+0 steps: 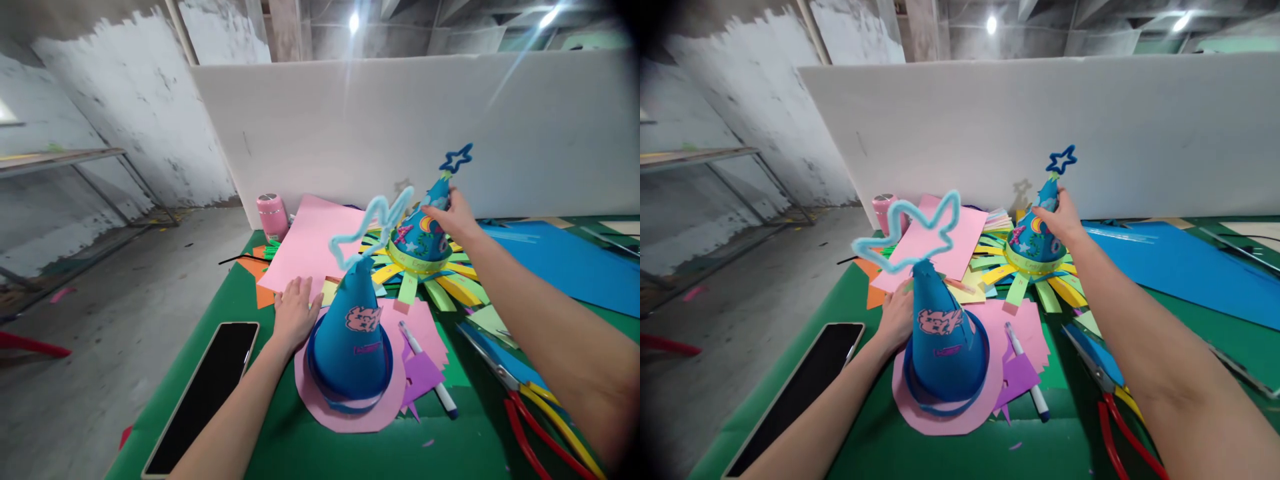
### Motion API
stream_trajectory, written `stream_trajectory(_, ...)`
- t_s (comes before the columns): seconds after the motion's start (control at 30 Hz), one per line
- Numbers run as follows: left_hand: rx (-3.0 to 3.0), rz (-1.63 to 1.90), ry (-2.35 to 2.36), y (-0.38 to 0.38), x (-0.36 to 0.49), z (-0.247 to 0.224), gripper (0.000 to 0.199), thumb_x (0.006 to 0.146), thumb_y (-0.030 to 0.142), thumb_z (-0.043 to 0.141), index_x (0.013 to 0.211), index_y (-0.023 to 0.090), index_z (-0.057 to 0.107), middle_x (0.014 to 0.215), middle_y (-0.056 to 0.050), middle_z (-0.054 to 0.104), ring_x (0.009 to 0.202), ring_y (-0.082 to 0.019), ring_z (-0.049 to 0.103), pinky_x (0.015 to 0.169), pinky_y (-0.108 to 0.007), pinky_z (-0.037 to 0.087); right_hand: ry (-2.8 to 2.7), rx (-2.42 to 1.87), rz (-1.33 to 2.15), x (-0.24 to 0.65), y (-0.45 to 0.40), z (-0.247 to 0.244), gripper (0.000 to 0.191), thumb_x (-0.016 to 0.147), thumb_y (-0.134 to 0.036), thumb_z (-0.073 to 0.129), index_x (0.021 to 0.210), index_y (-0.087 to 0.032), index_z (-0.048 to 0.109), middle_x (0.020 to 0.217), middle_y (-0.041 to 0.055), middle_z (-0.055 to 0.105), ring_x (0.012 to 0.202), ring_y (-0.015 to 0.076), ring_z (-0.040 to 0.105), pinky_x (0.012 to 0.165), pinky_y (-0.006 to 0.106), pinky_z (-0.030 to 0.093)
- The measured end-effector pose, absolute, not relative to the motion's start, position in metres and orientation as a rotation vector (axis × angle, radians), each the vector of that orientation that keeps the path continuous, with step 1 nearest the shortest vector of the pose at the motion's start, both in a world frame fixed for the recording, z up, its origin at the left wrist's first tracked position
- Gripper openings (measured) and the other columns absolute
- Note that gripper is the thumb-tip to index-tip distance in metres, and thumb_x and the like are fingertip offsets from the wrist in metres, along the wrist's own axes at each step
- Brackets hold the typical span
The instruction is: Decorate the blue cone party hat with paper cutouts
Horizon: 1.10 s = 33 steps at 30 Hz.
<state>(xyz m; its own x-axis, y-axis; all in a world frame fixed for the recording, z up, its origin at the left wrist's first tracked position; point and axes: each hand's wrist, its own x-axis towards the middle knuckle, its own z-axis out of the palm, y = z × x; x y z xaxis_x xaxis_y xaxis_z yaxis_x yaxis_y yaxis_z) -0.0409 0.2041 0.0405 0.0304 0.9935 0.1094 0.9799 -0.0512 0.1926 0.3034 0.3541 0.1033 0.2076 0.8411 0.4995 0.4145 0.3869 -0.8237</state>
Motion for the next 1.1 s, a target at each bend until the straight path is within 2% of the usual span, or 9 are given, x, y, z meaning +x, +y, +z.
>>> stream_trajectory(0.4,2.144,0.344,2.223,0.202,-0.039,0.042,0.048,0.090,0.037,0.030,0.131,0.017,0.040,0.139,-0.017,0.037,0.129,-0.028,0.030,0.100,-0.051,0.024,-1.407,-1.050,0.479,0.310,0.333,0.120,0.021,0.087,-0.025,0.053,0.105,-0.014,0.056,0.096,0.0041,0.061,0.076,0.0147,0.061,0.065,0.032,0.052)
stream_trajectory(0.5,2.147,0.346,2.248,0.200,-0.038,0.044,0.048,0.090,0.037,0.030,0.133,0.017,0.038,0.140,-0.017,0.036,0.130,-0.027,0.029,0.101,-0.049,0.023,-1.424,-1.014,0.453,0.299,0.333,0.131,0.018,0.076,-0.016,0.064,0.093,-0.015,0.059,0.082,-0.0005,0.061,0.067,0.0124,0.058,0.062,0.029,0.050)
stream_trajectory(0.6,2.185,0.328,2.233,0.199,-0.037,0.045,0.049,0.088,0.040,0.033,0.132,0.017,0.040,0.141,-0.017,0.035,0.130,-0.027,0.028,0.102,-0.051,0.021,-1.446,-0.994,0.422,0.289,0.328,0.148,0.030,0.059,-0.005,0.068,0.084,-0.020,0.061,0.070,-0.0043,0.059,0.062,0.0127,0.053,0.063,0.029,0.049)
stream_trajectory(0.8,2.230,0.289,2.193,0.202,-0.037,0.046,0.057,0.081,0.047,0.042,0.130,0.017,0.042,0.140,-0.017,0.035,0.128,-0.033,0.030,0.096,-0.058,0.026,-1.491,-0.942,0.412,0.277,0.318,0.168,0.040,0.051,-0.005,0.066,0.087,-0.022,0.062,0.075,-0.0042,0.061,0.068,0.0154,0.056,0.069,0.032,0.050)
stream_trajectory(0.93,2.261,0.308,2.174,0.209,-0.037,0.048,0.059,0.080,0.048,0.045,0.129,0.016,0.043,0.141,-0.018,0.033,0.129,-0.036,0.027,0.097,-0.062,0.020,-1.428,-0.898,0.399,0.282,0.323,0.163,0.034,0.052,-0.011,0.068,0.083,-0.023,0.061,0.073,-0.0029,0.062,0.065,0.0167,0.058,0.066,0.034,0.051)
stream_trajectory(1.03,2.309,0.346,2.114,0.215,-0.033,0.050,0.053,0.080,0.045,0.051,0.127,0.021,0.045,0.140,-0.014,0.036,0.131,-0.033,0.024,0.101,-0.059,0.017,-1.359,-0.867,0.352,0.290,0.328,0.160,0.036,0.053,-0.015,0.066,0.088,-0.024,0.058,0.077,-0.0014,0.062,0.068,0.0183,0.059,0.066,0.035,0.051)
stream_trajectory(1.1,2.324,0.397,2.086,0.220,-0.028,0.053,0.046,0.082,0.040,0.053,0.123,0.021,0.048,0.136,-0.012,0.042,0.127,-0.031,0.033,0.101,-0.056,0.023,-1.334,-0.860,0.312,0.292,0.330,0.157,0.040,0.055,-0.017,0.065,0.093,-0.025,0.057,0.082,-0.0006,0.062,0.074,0.0194,0.060,0.069,0.036,0.050)
